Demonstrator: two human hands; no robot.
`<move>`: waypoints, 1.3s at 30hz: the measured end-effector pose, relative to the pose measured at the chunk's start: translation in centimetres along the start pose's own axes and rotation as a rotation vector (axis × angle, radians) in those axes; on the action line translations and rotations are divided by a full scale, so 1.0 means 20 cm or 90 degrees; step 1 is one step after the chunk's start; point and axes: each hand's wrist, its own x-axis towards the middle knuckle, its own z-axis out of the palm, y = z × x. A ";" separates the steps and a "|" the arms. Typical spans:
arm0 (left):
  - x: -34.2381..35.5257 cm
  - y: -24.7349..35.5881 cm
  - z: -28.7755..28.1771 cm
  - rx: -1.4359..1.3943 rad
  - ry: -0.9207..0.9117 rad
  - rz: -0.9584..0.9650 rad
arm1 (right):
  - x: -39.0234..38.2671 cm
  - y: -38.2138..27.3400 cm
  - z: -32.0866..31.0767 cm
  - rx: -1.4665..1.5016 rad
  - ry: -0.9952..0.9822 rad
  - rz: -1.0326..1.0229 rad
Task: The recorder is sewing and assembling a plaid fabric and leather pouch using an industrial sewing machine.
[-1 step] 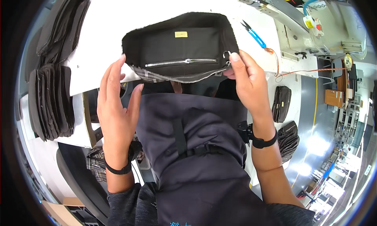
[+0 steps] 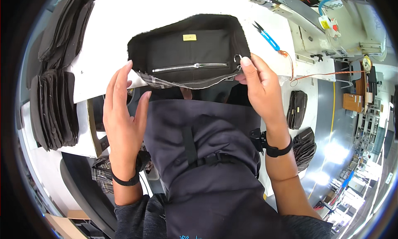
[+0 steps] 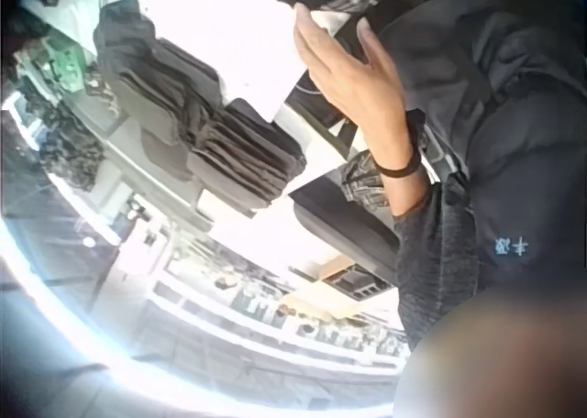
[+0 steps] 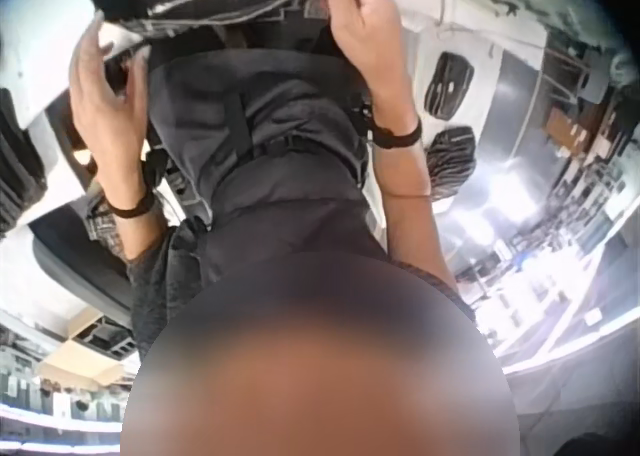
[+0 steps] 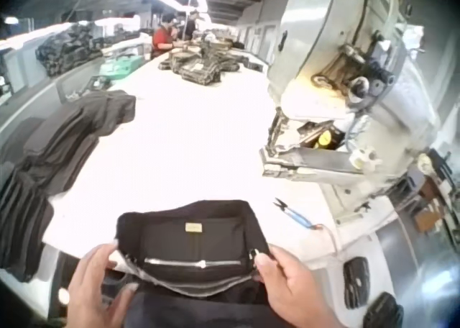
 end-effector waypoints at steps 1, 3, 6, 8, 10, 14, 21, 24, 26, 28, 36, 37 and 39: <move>-0.02 -0.01 0.01 0.009 -0.024 -0.034 | 0.00 0.01 -0.01 -0.003 -0.029 0.001; -0.05 -0.02 0.03 -0.003 -0.025 -0.044 | -0.01 0.01 -0.02 -0.003 -0.028 0.011; -0.08 -0.02 0.03 -0.027 0.035 -0.004 | -0.02 0.01 -0.02 -0.005 -0.034 0.006; -0.10 0.00 0.02 -0.058 0.092 0.067 | -0.03 0.02 -0.02 0.044 -0.048 0.011; -0.15 0.04 0.03 -0.125 0.047 0.127 | -0.04 0.02 0.00 0.058 -0.032 0.012; -0.24 0.16 0.16 -0.235 -0.101 0.121 | -0.05 0.02 0.03 0.061 -0.030 0.013; -0.06 0.43 0.25 -0.223 -0.030 0.301 | -0.12 0.08 -0.05 0.061 -0.008 0.038; 0.07 0.49 0.28 -0.125 0.024 0.304 | -0.21 0.15 -0.07 0.030 -0.045 0.044; 0.14 0.55 0.33 -0.035 -0.056 0.221 | -0.28 0.23 -0.09 0.014 -0.036 0.048; 0.19 0.58 0.43 0.021 -0.095 0.199 | -0.34 0.26 -0.11 -0.007 -0.043 0.070; 0.32 0.57 0.54 0.120 -0.144 0.107 | -0.53 0.31 -0.21 -0.028 -0.025 0.041; 0.34 0.60 0.47 0.110 -0.128 0.087 | -0.54 0.33 -0.22 -0.016 -0.011 0.037; 0.36 0.58 0.36 -0.028 -0.069 0.055 | -0.55 0.36 -0.24 -0.029 0.003 0.018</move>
